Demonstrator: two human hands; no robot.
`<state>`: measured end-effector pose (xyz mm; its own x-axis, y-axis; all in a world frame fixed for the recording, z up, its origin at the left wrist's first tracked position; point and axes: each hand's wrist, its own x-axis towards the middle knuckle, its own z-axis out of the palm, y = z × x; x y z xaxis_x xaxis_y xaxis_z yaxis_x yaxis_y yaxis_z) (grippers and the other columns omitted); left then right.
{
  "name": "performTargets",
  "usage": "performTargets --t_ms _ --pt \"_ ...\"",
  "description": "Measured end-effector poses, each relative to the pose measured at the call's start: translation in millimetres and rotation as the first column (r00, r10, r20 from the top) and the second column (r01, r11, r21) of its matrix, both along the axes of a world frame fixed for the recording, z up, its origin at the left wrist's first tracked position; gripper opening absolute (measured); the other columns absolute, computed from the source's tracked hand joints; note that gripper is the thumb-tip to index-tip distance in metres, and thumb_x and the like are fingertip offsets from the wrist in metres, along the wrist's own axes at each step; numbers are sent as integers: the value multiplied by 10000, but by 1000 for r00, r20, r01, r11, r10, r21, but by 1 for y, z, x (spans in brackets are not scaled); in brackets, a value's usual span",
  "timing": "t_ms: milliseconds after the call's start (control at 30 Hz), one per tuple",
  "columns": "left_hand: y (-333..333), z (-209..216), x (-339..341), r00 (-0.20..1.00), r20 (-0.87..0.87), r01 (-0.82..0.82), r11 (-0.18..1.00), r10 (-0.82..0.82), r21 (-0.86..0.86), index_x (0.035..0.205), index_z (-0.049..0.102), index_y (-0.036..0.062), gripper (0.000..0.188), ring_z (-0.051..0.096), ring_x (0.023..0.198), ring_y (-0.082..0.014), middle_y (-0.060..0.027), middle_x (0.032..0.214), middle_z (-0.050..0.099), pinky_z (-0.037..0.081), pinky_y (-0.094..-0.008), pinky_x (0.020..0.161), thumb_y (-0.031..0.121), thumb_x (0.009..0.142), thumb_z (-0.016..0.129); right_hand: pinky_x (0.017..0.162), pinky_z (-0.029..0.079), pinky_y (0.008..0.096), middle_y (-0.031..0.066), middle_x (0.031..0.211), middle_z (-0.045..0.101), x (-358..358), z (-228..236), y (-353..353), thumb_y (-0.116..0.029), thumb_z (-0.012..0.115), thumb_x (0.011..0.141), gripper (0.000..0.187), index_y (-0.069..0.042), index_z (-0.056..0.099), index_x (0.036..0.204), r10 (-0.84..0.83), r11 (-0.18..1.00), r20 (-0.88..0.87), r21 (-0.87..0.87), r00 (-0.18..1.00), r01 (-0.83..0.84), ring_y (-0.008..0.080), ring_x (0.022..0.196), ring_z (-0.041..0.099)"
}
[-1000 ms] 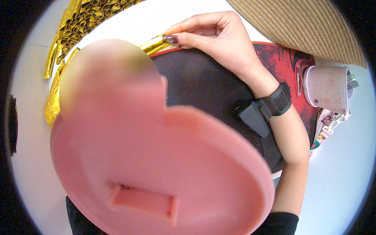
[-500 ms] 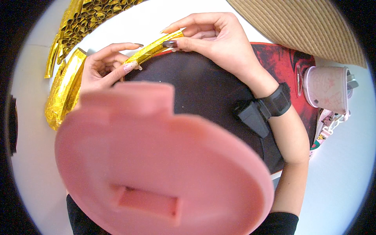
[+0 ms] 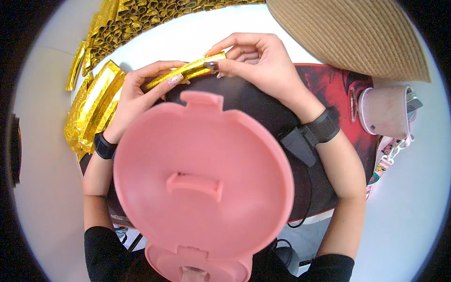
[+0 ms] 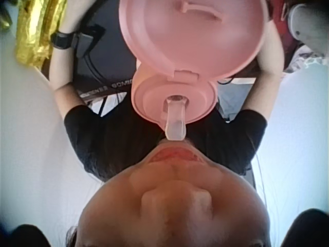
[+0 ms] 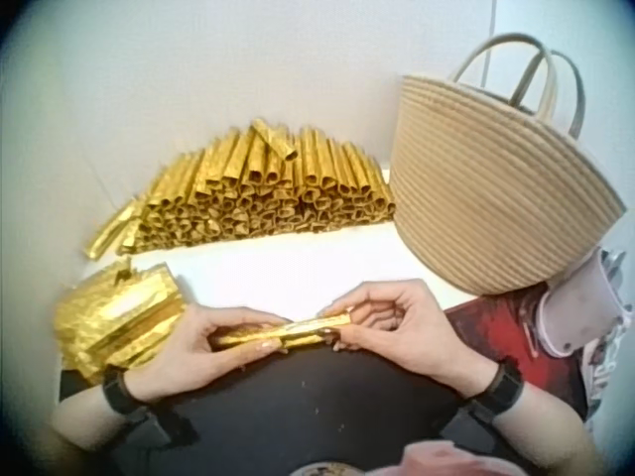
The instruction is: Folding gold foil wrappers into thin strips at a workstation.
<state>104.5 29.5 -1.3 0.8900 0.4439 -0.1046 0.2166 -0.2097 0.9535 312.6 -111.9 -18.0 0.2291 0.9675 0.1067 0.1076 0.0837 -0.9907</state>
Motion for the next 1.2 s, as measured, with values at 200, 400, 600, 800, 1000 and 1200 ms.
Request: performTargets --t_ms 200,400,600,800,1000,1200 --pt "1 9 18 983 -140 154 942 -116 299 1162 637 -2 288 613 795 -60 -55 971 695 493 -207 693 109 897 652 675 504 182 47 777 697 -3 0 4 -36 675 848 179 15 687 1019 8 1000 -2 11 1000 -8 55 711 648" --pt "2 -4 19 996 91 21 992 -10 -122 1126 654 -7 281 528 616 -24 -29 822 682 428 -179 543 212 980 555 750 559 216 89 1025 670 -5 10 -1 20 720 793 490 -50 539 1243 -25 995 -133 96 991 38 139 841 693" --pt "1 -4 14 982 143 151 965 -122 -215 1143 634 -36 336 600 761 -53 -61 853 693 479 -206 661 230 1018 471 728 561 209 80 994 676 -2 6 -3 21 721 792 270 -15 600 1031 -24 986 -28 165 999 29 142 843 697" --pt "0 2 15 971 93 234 948 -218 -218 1189 586 -45 380 646 792 -114 -81 860 683 502 -244 748 261 1030 425 734 549 218 70 901 694 -2 4 1 16 717 800 161 9 636 939 -12 987 -32 160 999 17 132 819 697" --pt "2 1 14 958 141 265 959 -251 -96 1280 539 -23 364 654 812 -118 -96 925 696 495 -257 788 211 1008 476 728 547 225 74 875 699 -5 1 4 -2 723 806 126 16 653 910 9 995 4 104 1000 -9 126 800 692" --pt "3 -1 13 958 176 248 962 -226 -116 1354 489 -1 401 648 856 -125 -106 1046 683 493 -255 791 215 1017 457 700 546 218 94 882 697 -5 2 3 2 647 872 65 27 652 932 -16 999 -74 31 997 18 135 796 688"
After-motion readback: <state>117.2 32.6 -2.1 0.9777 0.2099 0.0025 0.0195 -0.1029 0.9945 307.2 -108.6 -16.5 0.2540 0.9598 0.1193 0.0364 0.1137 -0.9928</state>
